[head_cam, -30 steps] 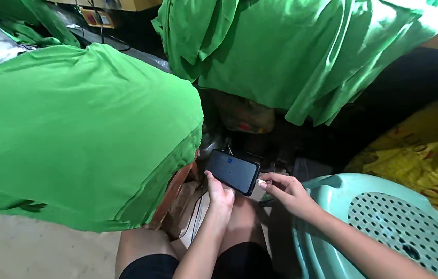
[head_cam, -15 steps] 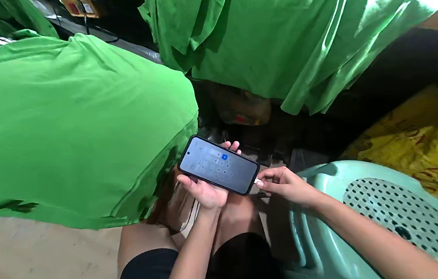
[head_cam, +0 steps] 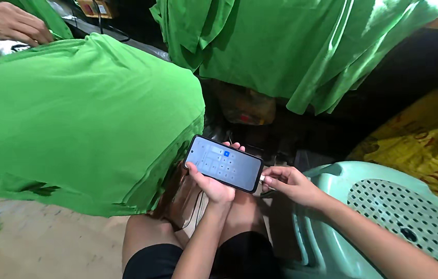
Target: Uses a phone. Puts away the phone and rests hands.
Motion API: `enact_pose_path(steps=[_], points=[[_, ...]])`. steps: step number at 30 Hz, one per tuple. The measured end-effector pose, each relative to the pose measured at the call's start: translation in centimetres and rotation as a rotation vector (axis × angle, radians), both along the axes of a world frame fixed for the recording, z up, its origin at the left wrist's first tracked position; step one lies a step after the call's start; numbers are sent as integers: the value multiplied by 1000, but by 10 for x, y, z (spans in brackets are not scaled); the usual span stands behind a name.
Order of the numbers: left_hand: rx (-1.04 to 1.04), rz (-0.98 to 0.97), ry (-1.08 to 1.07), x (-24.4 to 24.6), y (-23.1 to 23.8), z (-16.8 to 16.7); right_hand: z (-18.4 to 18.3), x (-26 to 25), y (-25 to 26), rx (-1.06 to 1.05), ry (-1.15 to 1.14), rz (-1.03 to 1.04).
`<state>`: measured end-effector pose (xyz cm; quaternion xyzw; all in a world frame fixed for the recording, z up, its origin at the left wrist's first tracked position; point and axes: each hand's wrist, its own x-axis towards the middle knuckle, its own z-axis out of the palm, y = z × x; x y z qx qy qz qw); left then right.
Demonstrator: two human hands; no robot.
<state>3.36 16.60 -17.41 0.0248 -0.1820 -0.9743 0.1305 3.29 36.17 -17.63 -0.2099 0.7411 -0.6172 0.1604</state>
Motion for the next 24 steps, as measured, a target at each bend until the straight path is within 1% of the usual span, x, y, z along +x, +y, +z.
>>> enact_pose_path(steps=[5, 10, 13, 17, 20, 22, 24], points=[[-6, -6, -17, 1, -4, 2, -2, 1, -2, 96, 94, 1], [-123, 2, -2, 2, 5, -2, -1, 3, -3, 166, 61, -19], [-133, -46, 1, 4, 6, -3, -1, 4, -1, 184, 56, -3], [-86, -58, 21, 7, 5, -8, -3, 3, 0, 187, 46, 30], [-21, -93, -12, 8, 3, -15, 1, 0, 2, 273, -26, 107], [27, -129, -66, 12, 4, -24, 2, -4, 5, 338, -78, 152], [41, -174, -175, 19, 3, -39, -5, -8, 9, 369, -125, 167]])
